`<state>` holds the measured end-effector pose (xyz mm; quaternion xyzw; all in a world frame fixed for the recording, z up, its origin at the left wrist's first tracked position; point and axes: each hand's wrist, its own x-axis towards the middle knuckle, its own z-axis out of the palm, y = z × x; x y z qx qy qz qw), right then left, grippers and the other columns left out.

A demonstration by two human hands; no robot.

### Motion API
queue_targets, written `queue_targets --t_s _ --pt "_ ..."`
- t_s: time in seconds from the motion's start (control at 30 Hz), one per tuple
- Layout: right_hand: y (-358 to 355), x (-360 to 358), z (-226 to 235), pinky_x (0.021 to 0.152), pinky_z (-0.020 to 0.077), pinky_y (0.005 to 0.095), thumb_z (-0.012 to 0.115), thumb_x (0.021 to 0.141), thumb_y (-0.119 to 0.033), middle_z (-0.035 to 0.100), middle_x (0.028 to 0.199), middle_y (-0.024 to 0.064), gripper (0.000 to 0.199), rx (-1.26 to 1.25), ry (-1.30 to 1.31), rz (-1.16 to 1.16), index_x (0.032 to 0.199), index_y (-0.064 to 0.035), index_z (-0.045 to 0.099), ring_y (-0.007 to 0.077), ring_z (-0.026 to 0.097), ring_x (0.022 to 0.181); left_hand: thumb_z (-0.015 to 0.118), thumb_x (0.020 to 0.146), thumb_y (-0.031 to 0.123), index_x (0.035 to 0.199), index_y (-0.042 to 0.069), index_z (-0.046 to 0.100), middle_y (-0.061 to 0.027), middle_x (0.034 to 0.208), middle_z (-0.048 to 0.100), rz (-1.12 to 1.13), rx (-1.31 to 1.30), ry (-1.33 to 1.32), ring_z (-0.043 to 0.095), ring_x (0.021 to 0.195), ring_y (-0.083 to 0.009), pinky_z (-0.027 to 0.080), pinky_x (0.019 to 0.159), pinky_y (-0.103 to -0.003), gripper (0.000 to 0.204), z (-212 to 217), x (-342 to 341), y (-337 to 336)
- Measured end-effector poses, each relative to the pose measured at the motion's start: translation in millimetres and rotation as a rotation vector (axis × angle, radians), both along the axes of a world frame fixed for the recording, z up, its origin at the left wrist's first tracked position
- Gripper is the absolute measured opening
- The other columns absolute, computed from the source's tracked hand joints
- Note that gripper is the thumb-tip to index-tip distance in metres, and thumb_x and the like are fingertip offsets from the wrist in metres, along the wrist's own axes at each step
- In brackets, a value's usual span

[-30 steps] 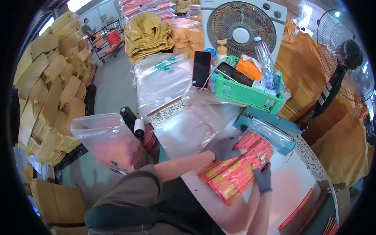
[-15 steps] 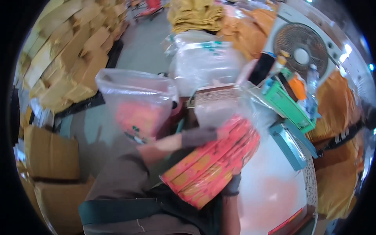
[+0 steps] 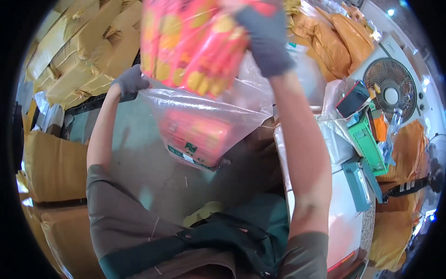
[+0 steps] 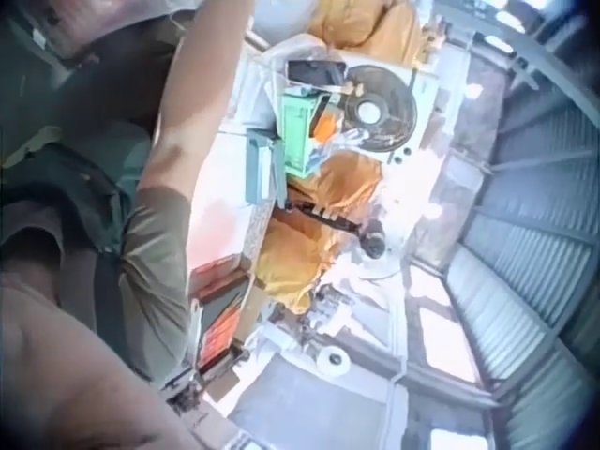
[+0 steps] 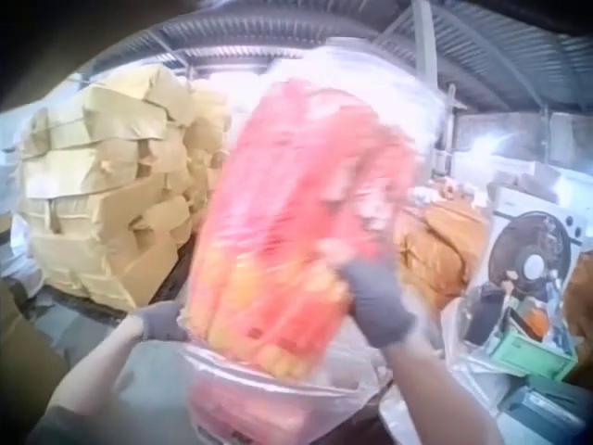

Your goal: Packaging red sticks into plastic bags and sealing them using a heat sealer and tape dispenser.

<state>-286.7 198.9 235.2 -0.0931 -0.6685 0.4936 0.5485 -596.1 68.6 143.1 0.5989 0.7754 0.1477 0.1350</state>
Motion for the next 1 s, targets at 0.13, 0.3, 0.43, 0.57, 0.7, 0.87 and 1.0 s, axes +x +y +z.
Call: queue_targets --t_s 0.13,0.3,0.43,0.57,0.7,0.87,1.0 --pt "-11.3 -49.2 -52.4 0.078 0.0508 0.0287 0.075 0.071 -0.014 0.063 0.097 0.0030 0.049 0.172 -0.355 0.077 0.113 -0.0017 0.055 0.0127 0.061 0.090 0.055 0.064 0.007 0.129 0.002 0.048 -0.0096 0.091 0.062 -0.199 0.093 -0.519 0.057 0.073 -0.0129 0.045 0.064 -0.026 0.065 -30.9 -36.0 -8.3" --pt "-16.5 -56.8 -165.2 0.097 0.0401 0.0378 0.072 0.068 -0.035 0.053 0.124 0.0181 0.079 0.418 -1.019 0.149 0.133 -0.0062 0.039 0.0298 0.052 0.114 0.053 0.070 0.000 0.132 -0.001 0.043 -0.0010 0.085 0.056 -0.087 0.216 -1.098 0.048 0.059 -0.0045 0.037 0.049 -0.018 0.063 -36.9 -32.0 -22.4" --pt "-38.3 -79.8 -224.3 0.090 0.0422 0.0396 0.054 0.083 -0.033 0.055 0.117 0.0215 0.057 0.403 -1.411 0.364 0.135 -0.0136 0.038 0.0353 0.055 0.105 0.063 0.070 -0.001 0.134 -0.005 0.038 -0.0068 0.111 0.058 -0.060 0.350 -1.335 0.059 0.081 -0.0079 0.047 0.063 -0.018 0.069 -43.5 -2.8 -17.4" --pt "-25.6 -91.1 -254.9 0.092 0.0414 0.0408 0.051 0.084 -0.040 0.054 0.119 0.0228 0.062 0.393 -1.487 0.194 0.138 -0.0144 0.036 0.0381 0.053 0.108 0.066 0.071 0.001 0.135 -0.003 0.037 -0.0096 0.126 0.052 -0.154 0.314 -1.458 0.056 0.106 -0.0137 0.048 0.082 -0.022 0.071 -57.9 -15.1 -30.6" --pt "-16.4 -76.3 -264.8 0.096 0.0385 0.0430 0.049 0.087 -0.043 0.052 0.122 0.0233 0.063 0.275 -1.653 0.137 0.140 -0.0131 0.034 0.0386 0.050 0.113 0.069 0.074 0.009 0.135 -0.003 0.038 -0.0103 0.130 0.050 -0.061 0.397 -1.041 0.054 0.109 -0.0151 0.045 0.088 -0.025 0.070 -29.1 -3.0 -21.0" --pt "-51.2 58.7 -177.9 0.094 0.0410 0.0388 0.051 0.091 -0.033 0.056 0.119 0.0174 0.048 0.090 -1.077 0.063 0.131 -0.0062 0.046 0.0286 0.053 0.112 0.074 0.070 0.018 0.127 0.007 0.050 -0.0154 0.127 0.051 -0.611 0.558 -0.042 0.055 0.101 -0.0295 0.043 0.086 -0.037 0.063 23.7 83.3 -58.8" --pt "-87.0 204.9 -145.7 0.090 0.0433 0.0305 0.055 0.091 -0.023 0.060 0.107 0.0090 0.041 -0.196 -0.767 -0.142 0.126 -0.0012 0.050 0.0161 0.055 0.101 0.076 0.067 0.042 0.134 0.009 0.042 -0.0152 0.138 0.039 -1.452 -0.420 -0.250 0.037 0.126 -0.0356 0.026 0.105 -0.047 0.082 8.8 173.4 -86.3"
